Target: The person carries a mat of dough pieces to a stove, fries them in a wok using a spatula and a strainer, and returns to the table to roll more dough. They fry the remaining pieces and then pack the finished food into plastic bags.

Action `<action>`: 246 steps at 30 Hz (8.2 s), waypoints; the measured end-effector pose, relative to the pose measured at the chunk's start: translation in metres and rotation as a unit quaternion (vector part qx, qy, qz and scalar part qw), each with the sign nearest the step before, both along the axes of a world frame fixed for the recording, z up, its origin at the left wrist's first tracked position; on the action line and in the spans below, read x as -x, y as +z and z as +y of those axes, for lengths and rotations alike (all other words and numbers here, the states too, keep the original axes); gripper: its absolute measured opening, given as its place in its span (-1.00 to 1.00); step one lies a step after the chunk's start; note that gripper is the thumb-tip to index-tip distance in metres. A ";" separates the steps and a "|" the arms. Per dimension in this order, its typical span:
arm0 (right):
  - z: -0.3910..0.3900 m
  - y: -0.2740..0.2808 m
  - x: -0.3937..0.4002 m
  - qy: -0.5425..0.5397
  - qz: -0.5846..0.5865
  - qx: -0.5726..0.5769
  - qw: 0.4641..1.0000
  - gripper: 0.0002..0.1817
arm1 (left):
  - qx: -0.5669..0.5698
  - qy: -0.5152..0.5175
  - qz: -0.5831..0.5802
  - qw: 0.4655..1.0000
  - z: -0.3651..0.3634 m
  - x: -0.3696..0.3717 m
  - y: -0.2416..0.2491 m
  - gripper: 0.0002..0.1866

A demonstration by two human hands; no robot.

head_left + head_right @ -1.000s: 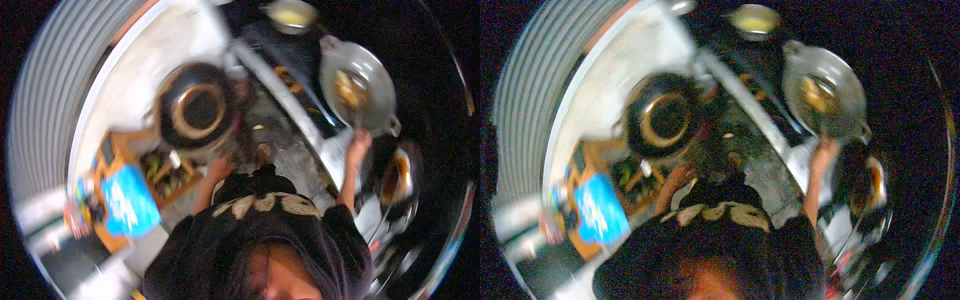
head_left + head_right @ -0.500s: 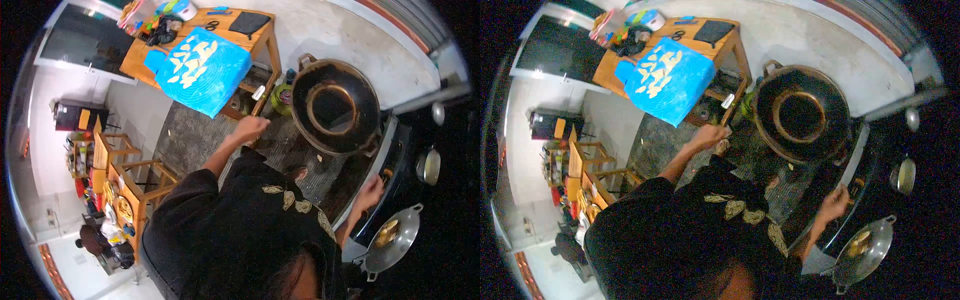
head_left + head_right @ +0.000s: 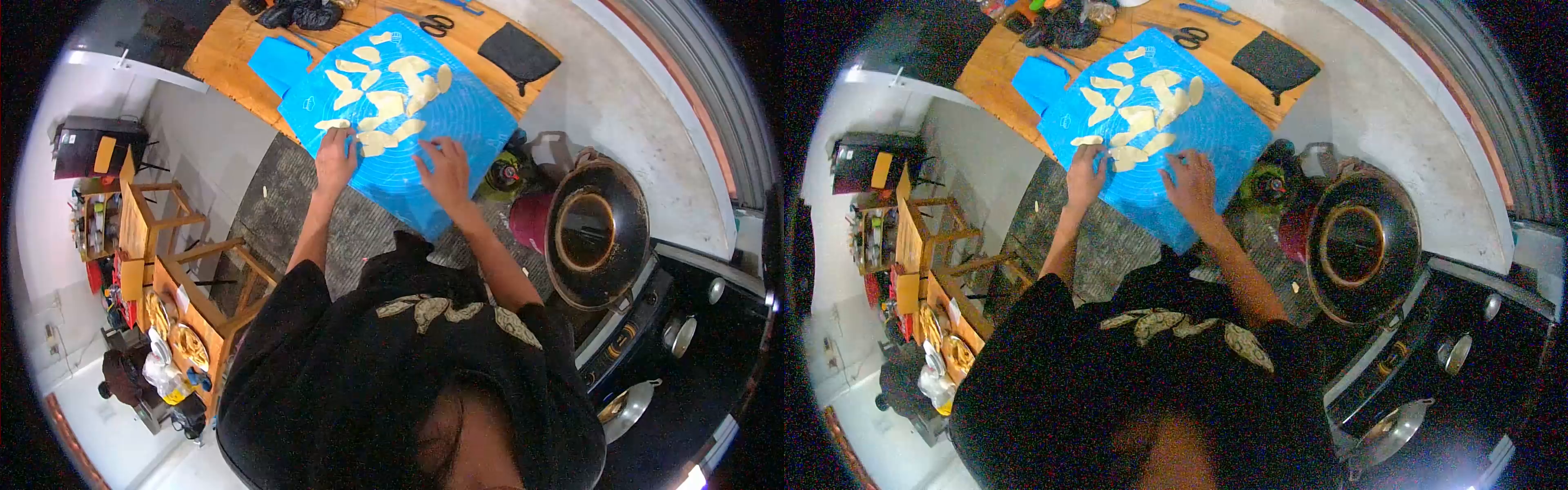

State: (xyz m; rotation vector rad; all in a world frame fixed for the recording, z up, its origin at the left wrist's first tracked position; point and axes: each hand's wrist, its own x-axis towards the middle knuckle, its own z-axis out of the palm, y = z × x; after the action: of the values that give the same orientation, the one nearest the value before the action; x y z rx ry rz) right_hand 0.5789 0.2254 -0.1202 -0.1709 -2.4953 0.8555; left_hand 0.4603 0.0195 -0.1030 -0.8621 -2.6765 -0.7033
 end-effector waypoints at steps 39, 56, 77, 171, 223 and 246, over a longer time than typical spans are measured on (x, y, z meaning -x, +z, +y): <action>0.011 0.062 -0.090 -0.113 -0.009 0.161 0.980 -0.82 | -0.110 -0.243 -0.143 0.953 0.079 0.119 -0.095 -0.78; 0.083 0.089 -0.726 -0.788 -0.172 -0.049 0.589 -0.81 | 0.049 -0.019 -0.096 0.994 0.079 0.076 -0.028 -0.57; 0.258 -0.037 -1.071 -0.871 -0.270 0.078 0.403 -0.75 | -0.210 -0.120 -0.458 0.855 0.246 -0.217 0.043 -0.64; 0.080 0.046 -0.237 0.020 -0.163 0.563 0.810 -0.56 | -0.021 -0.177 -0.116 0.977 0.067 -0.213 0.013 -0.74; -0.015 -0.024 0.049 -0.068 -0.004 0.000 0.998 -0.82 | -0.047 -0.155 -0.036 0.986 0.136 0.077 -0.039 -0.80; -0.019 -0.016 0.031 -0.075 0.007 0.088 0.993 -0.87 | -0.141 -0.233 -0.131 0.953 0.138 0.097 -0.072 -0.80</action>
State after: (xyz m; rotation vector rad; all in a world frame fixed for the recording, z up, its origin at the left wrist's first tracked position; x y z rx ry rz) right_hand 0.5484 0.2068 -0.1366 -0.4062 -2.3572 1.0089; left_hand 0.3632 0.1572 -0.1746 -1.4184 -2.5028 -1.3538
